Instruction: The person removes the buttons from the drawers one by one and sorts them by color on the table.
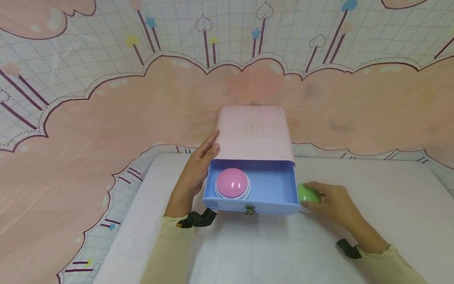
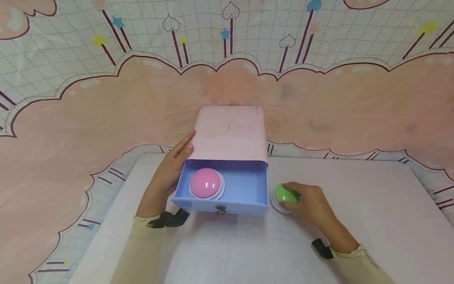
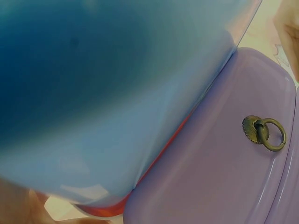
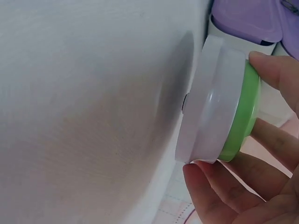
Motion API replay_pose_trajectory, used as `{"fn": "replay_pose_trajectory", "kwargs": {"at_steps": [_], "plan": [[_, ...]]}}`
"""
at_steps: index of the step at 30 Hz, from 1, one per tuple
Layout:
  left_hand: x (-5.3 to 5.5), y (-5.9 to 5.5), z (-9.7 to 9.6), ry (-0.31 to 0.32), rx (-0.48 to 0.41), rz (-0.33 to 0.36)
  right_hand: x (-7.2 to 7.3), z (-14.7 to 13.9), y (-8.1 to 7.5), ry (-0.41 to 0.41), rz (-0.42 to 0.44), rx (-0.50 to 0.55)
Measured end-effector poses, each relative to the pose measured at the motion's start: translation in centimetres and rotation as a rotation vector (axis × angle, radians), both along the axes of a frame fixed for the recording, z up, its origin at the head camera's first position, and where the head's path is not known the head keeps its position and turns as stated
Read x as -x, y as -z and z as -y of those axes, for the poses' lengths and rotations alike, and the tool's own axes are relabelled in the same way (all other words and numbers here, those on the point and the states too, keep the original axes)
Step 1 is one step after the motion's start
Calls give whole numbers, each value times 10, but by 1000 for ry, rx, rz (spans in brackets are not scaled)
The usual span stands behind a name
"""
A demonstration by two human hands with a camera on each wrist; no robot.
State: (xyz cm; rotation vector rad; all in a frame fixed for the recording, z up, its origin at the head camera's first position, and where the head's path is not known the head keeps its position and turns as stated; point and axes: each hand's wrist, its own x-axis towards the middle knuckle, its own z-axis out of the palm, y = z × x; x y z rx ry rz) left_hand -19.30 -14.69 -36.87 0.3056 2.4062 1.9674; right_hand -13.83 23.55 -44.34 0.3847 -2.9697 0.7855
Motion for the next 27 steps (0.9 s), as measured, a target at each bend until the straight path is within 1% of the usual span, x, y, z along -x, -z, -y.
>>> {"fn": "replay_pose_trajectory", "kwargs": {"at_steps": [9,17,27], "plan": [[0,0,0,-1,1,-6,2,2,1,9,40,-17],[0,0,0,2,0,1,3,1,3,8,64,-20],[1,-2,0,7,-23,22,4,0,5,-26,30,-23]]}}
